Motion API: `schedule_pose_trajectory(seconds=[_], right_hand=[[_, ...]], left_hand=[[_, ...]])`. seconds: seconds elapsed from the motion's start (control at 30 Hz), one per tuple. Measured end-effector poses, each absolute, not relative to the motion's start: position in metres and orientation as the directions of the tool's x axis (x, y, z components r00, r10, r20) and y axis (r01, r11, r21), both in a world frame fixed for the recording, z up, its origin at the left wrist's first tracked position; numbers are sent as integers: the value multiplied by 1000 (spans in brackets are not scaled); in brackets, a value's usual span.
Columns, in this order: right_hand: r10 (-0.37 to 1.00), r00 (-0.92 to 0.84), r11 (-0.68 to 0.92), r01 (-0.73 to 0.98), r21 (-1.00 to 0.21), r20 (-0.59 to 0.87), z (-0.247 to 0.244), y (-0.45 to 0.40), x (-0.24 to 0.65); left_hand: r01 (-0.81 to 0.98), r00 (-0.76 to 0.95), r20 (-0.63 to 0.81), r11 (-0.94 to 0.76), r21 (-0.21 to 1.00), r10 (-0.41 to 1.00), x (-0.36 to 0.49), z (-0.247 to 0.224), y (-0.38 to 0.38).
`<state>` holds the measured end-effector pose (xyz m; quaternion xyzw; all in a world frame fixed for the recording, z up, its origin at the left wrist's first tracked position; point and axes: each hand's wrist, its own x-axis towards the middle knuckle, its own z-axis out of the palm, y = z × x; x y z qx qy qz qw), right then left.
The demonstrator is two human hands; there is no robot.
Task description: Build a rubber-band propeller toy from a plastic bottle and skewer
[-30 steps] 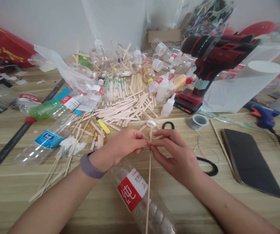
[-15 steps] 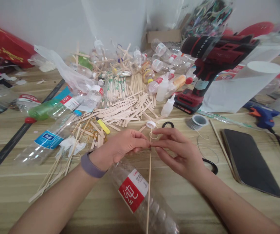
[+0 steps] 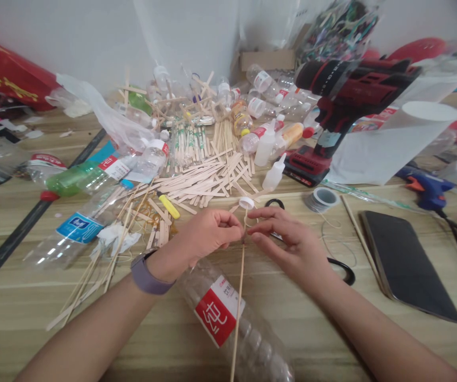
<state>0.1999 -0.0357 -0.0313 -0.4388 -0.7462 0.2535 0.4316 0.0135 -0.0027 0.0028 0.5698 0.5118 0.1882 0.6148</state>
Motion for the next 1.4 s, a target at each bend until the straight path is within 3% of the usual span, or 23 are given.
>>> schedule_pose_trajectory(seconds=[0.17,0.37,0.63,0.93,1.13,1.2,1.4], right_hand=[[879,-254,476,450,-756,403,-31,-36,199],[841,-235,537,478,-695,488,-32,-38,198],[693,-293,686,546,-480,658,-31,-42,194],[621,-366,725,604,-331,694,-37,-42,199],[541,-450,765,613,-195,710,-36,-42,200],[563,-432,769,585,-256,705,-35,-41,200],[796,-241,594,487,-641,555,-31,-40,197]], left_hand=[[379,402,-408,257,889,819,12,3,-3],[426,400,-428,249,870,811,13,3,-4],[344,427,-459,329,879,779,15,4,-2],[243,515,-518,462,853,684,11,7,2],[289,466,-507,417,862,725,14,5,2],[292,452,-490,395,871,745,14,4,1],[275,464,-459,369,888,758,14,4,0]])
